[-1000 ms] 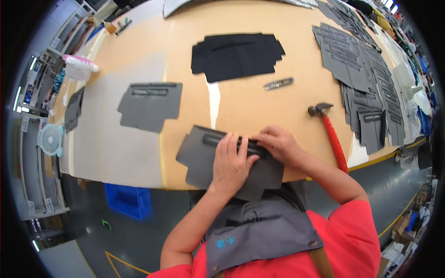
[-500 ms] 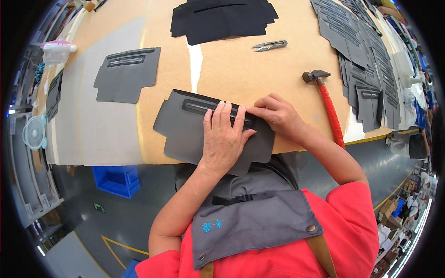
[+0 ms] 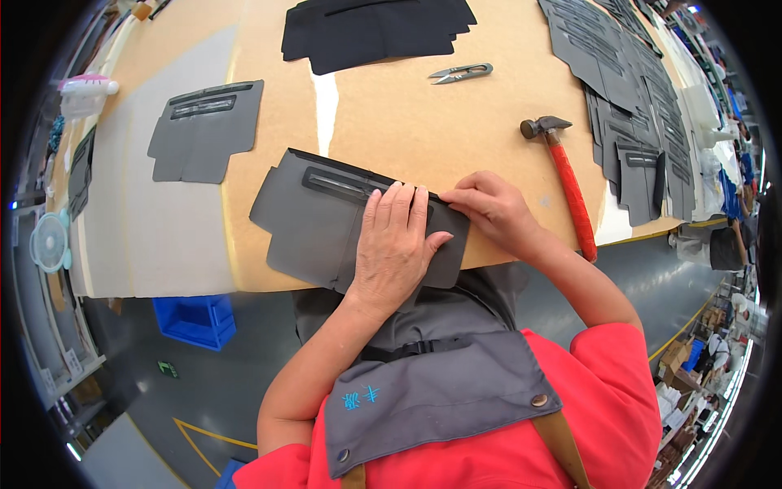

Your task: The recorder is seen assembling a leather bag component by fitting a piece of leather into a slot and then using a hammer to secure it.

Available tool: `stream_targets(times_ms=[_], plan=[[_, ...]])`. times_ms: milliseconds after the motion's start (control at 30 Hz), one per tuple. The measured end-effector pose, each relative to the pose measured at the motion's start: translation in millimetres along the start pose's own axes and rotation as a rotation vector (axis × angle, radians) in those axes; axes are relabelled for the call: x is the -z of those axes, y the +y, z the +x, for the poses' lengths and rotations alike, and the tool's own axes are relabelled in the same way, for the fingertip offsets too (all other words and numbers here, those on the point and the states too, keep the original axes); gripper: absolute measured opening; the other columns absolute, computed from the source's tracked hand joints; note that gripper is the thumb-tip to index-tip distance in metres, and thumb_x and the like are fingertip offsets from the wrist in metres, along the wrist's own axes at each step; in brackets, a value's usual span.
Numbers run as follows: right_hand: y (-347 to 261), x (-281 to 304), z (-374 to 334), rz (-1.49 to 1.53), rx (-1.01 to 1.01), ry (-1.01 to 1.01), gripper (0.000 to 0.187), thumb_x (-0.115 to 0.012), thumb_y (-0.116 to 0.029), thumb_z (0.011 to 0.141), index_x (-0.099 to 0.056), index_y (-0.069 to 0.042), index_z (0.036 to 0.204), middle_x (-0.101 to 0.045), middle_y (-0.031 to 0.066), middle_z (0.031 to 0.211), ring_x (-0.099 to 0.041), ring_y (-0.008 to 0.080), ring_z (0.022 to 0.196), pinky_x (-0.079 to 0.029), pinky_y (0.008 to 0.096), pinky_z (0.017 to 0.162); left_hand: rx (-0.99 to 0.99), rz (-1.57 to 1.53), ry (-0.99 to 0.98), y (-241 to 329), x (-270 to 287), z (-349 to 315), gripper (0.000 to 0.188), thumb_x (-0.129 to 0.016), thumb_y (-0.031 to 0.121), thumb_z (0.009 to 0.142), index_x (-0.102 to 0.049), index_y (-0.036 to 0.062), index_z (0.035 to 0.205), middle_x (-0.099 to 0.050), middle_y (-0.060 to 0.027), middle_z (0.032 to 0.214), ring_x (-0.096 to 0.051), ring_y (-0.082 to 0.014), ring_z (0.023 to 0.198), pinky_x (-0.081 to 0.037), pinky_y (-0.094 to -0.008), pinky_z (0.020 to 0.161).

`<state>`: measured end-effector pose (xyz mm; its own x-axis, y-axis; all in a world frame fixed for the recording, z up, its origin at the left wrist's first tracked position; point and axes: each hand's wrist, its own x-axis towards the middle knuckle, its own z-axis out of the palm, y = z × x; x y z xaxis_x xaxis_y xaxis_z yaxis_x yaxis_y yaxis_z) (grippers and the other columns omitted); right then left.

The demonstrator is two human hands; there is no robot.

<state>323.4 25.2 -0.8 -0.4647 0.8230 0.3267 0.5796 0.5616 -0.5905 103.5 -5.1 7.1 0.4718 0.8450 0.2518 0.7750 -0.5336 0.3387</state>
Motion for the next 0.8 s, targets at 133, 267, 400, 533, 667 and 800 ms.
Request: stream_targets(times_ms=[133, 267, 400, 533, 667, 800], plan=[[-1.6, 2.5, -2.0, -0.133, 0.129, -0.018, 0.039, -0.072, 0.001, 0.075, -0.075, -0.007, 0.113, -0.066, 0.0069, 0.098, -0.064, 0.0247, 0.086, -0.055, 0.0351, 0.072, 0.000, 0.039, -0.001, 2.6, 0.5, -2.8, 0.058, -0.068, 0.041, 0.095, -0.059, 0.0034, 0.138, -0.052, -0.0183, 0.135, -0.050, -0.0354, 0.130, -0.037, -0.0526, 0.114], [-1.9, -0.6, -8.1, 0.007, -0.006, 0.056, 0.041, -0.071, 0.002, 0.074, -0.075, -0.007, 0.114, -0.066, 0.0062, 0.099, -0.063, 0.0248, 0.086, -0.056, 0.0354, 0.072, -0.014, 0.015, 0.018, 2.0, -4.1, -3.1, 0.057, -0.069, 0.042, 0.094, -0.060, 0.0046, 0.136, -0.054, -0.0162, 0.134, -0.050, -0.0329, 0.131, -0.037, -0.0534, 0.113], [-3.9, 6.8, -6.5, -0.169, 0.184, -0.038, 0.042, -0.069, -0.001, 0.074, -0.074, -0.008, 0.114, -0.066, 0.0065, 0.100, -0.063, 0.0260, 0.092, -0.057, 0.0355, 0.079, -0.029, 0.064, 0.026, 3.1, 0.3, -4.7, 0.055, -0.072, 0.041, 0.091, -0.062, 0.0078, 0.134, -0.056, -0.0141, 0.129, -0.051, -0.0299, 0.129, -0.036, -0.0538, 0.113], [9.5, 17.9, 10.6, -0.237, 0.228, -0.049, 0.039, -0.071, 0.001, 0.074, -0.075, -0.007, 0.111, -0.067, 0.0072, 0.100, -0.064, 0.0270, 0.089, -0.056, 0.0369, 0.074, 0.003, -0.056, -0.031, -15.6, 22.0, 12.3, 0.042, -0.072, 0.026, 0.092, -0.064, 0.0098, 0.130, -0.058, -0.0119, 0.124, -0.054, -0.0303, 0.123, -0.036, -0.0530, 0.111], [40.3, 26.3, 77.2, -0.197, 0.231, 0.029, 0.011, -0.071, -0.012, 0.091, -0.074, -0.008, 0.100, -0.069, 0.0067, 0.096, -0.063, 0.0279, 0.097, -0.054, 0.0395, 0.085, 0.205, -0.007, 0.009, -77.5, 48.9, 23.1, 0.036, -0.075, 0.017, 0.089, -0.066, 0.0062, 0.122, -0.064, -0.0131, 0.116, -0.062, -0.0324, 0.109, -0.046, -0.0444, 0.096], [99.2, 38.6, 119.9, -0.472, 0.048, 0.077, 0.027, -0.072, -0.026, 0.092, -0.069, -0.015, 0.117, -0.068, 0.0058, 0.114, -0.060, 0.0281, 0.113, -0.047, 0.0437, 0.095, 0.384, -0.086, -0.144, -100.8, 57.4, 31.6, 0.033, -0.080, 0.022, 0.085, -0.069, 0.0045, 0.111, -0.068, -0.0133, 0.103, -0.064, -0.0326, 0.100, -0.049, -0.0426, 0.089]])
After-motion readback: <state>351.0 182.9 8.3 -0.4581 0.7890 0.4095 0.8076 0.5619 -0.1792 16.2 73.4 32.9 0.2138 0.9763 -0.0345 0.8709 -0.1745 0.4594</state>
